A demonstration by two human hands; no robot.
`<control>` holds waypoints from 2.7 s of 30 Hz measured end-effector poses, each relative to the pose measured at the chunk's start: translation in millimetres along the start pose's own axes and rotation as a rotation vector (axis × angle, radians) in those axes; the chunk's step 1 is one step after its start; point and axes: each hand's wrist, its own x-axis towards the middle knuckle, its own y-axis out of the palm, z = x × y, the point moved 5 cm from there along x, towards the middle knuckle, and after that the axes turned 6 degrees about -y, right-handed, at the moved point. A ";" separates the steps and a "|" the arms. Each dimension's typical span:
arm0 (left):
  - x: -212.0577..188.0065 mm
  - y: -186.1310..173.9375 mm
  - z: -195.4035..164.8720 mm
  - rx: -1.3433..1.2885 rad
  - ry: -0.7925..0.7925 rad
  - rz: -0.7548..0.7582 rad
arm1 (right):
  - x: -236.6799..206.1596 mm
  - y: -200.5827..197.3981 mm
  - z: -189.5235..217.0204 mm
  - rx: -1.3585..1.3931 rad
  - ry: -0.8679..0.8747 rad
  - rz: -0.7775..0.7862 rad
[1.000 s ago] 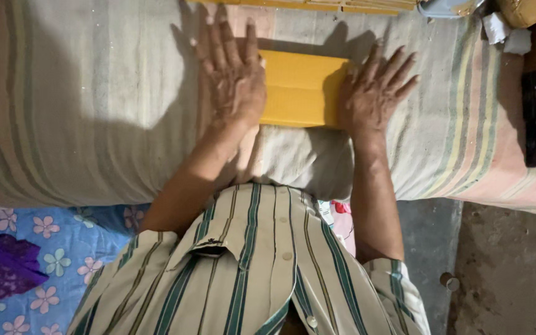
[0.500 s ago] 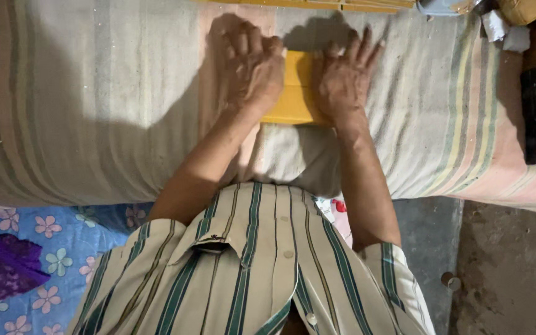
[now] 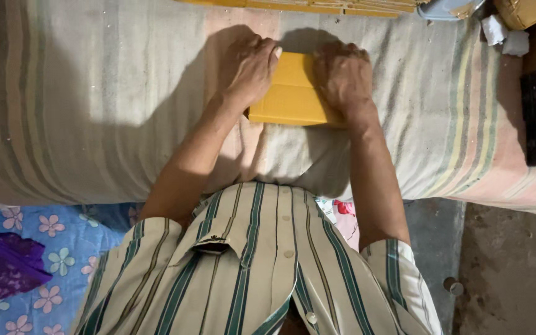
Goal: The person sits on the floor and folds yellow cardboard boxes by hand, pressing the flaps and creases flat with their palms, then places each finished box onto a growing stack of folded boxes beside them.
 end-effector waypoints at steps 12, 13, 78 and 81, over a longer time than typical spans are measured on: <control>-113.7 -19.0 -49.1 0.371 0.383 -0.141 | -83.7 -10.8 66.7 -0.052 -0.351 -0.257; -114.5 -16.0 -43.4 0.356 0.403 -0.121 | -85.1 -10.4 67.7 -0.037 -0.361 -0.232; -60.4 1.6 -44.9 0.278 0.007 -0.307 | -62.5 -5.0 25.4 0.098 0.127 -0.604; -52.0 4.5 -38.8 0.260 -0.044 -0.328 | -57.4 -1.0 23.7 -0.059 0.149 -0.540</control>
